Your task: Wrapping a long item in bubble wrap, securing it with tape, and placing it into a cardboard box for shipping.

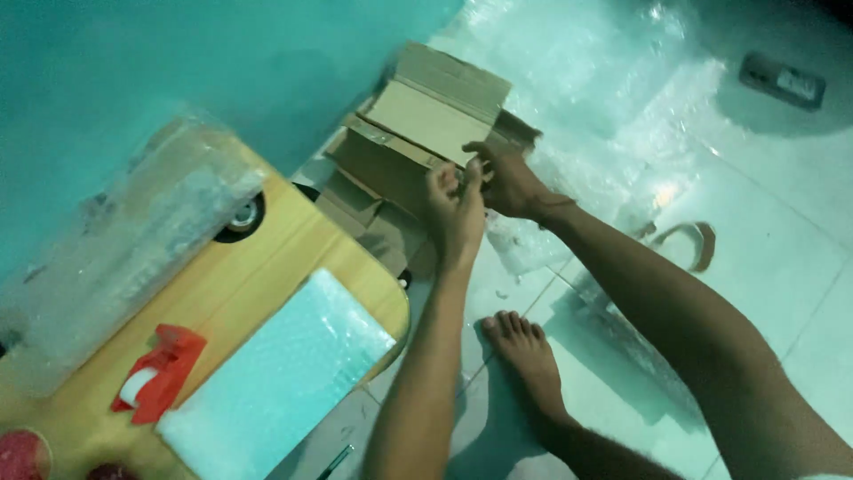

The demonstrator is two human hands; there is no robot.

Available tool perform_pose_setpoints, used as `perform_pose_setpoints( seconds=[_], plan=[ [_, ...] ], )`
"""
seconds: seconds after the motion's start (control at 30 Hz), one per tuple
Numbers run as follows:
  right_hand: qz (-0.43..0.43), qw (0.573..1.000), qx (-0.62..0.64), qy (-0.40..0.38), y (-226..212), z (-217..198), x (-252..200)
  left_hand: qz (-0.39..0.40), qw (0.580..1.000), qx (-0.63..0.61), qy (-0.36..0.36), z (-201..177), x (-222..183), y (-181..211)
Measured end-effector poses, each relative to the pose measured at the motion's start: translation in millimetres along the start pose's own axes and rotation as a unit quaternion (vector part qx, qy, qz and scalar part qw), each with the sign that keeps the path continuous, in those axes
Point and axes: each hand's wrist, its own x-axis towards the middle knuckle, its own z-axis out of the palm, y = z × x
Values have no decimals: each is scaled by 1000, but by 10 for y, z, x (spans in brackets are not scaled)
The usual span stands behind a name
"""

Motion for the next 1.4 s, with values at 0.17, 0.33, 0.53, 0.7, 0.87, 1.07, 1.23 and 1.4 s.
perform_pose_setpoints(
  seconds=[0.17, 0.33, 0.53, 0.7, 0.87, 1.07, 1.23, 1.4],
  plan=[
    [-29, 998, 37, 45, 435, 202, 129, -148, 976, 56, 151, -294, -315, -753],
    [-69, 994, 35, 79, 476, 193, 95, -113, 934, 253, 224, -463, -540, -1026],
    [-163, 979, 9, 122, 237, -147, 4, -176, 931, 255, 194, -465, -526, -981],
    [-270, 934, -45, 229, -36, -521, 13, -144, 978, 28, 149, -479, -373, -1128],
    [-328, 903, -109, 257, -389, -985, -158, -198, 945, -260, -2, -382, -365, -756],
    [-352, 879, -175, 270, -167, -1673, -497, -250, 909, -309, -125, -109, -469, -138],
    [-343, 874, -122, 322, 253, -1991, -586, -176, 901, -359, -167, 98, -581, 251],
    [-156, 922, -193, 296, 934, -2292, -167, -27, 988, -125, -84, 53, -780, 1045]
  ],
)
